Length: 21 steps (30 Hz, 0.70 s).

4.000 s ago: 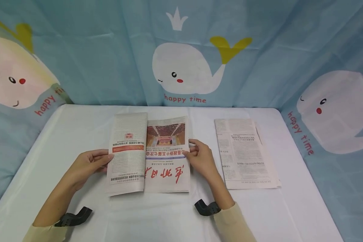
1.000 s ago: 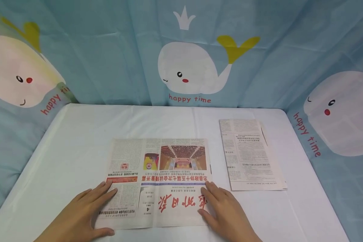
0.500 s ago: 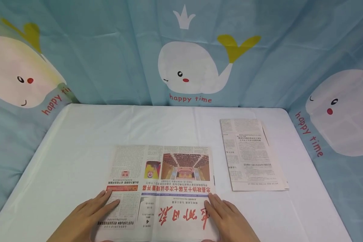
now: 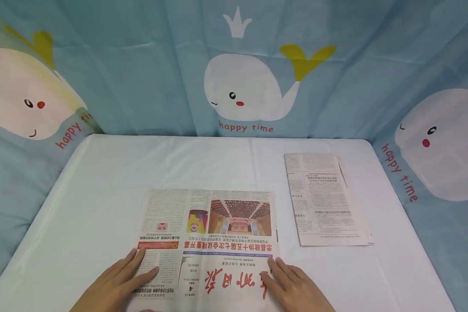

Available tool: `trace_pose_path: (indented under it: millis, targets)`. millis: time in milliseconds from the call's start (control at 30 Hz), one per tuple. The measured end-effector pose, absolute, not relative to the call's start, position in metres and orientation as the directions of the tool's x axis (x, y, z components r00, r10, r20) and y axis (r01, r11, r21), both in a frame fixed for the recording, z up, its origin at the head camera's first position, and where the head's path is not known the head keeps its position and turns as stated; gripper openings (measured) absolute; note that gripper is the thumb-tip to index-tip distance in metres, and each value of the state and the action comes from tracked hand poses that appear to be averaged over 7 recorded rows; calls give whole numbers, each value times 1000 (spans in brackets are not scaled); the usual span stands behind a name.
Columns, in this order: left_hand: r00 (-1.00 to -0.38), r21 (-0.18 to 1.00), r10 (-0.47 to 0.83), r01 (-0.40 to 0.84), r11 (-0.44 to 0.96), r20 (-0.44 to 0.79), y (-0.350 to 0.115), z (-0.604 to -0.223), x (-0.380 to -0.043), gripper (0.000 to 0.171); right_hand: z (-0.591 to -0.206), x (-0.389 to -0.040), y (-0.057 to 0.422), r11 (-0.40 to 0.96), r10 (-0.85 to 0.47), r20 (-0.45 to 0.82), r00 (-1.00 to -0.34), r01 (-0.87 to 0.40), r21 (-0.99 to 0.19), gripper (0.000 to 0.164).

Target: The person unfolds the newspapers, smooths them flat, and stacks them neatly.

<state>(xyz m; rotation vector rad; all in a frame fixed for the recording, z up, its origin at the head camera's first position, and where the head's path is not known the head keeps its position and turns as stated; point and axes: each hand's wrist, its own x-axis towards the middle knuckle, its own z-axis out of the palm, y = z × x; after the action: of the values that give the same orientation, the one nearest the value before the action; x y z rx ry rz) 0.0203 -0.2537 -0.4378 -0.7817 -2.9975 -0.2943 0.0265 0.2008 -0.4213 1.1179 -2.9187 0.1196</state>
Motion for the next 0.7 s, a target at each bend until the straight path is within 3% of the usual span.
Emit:
trace_pose_path:
  millis: [233, 400, 567, 700]
  targets:
    - [-799, 160, 589, 601, 783, 117, -252, -434, 20, 48, -419, 26, 202, 741, -667, 43, -744, -668, -69, 77]
    - [-740, 90, 658, 671, 736, 138, -252, -431, 18, 49, -421, 26, 203, 730, -678, 69, -731, -682, -49, 74]
    - [-717, 96, 682, 696, 711, 142, -253, -428, 16, 53, -423, 25, 204, 708, -701, 118, -704, -706, -7, 60]
    - [-700, 107, 698, 714, 692, 153, -251, -427, 15, 51, -420, 24, 202, 687, -722, 92, -686, -726, -30, 64]
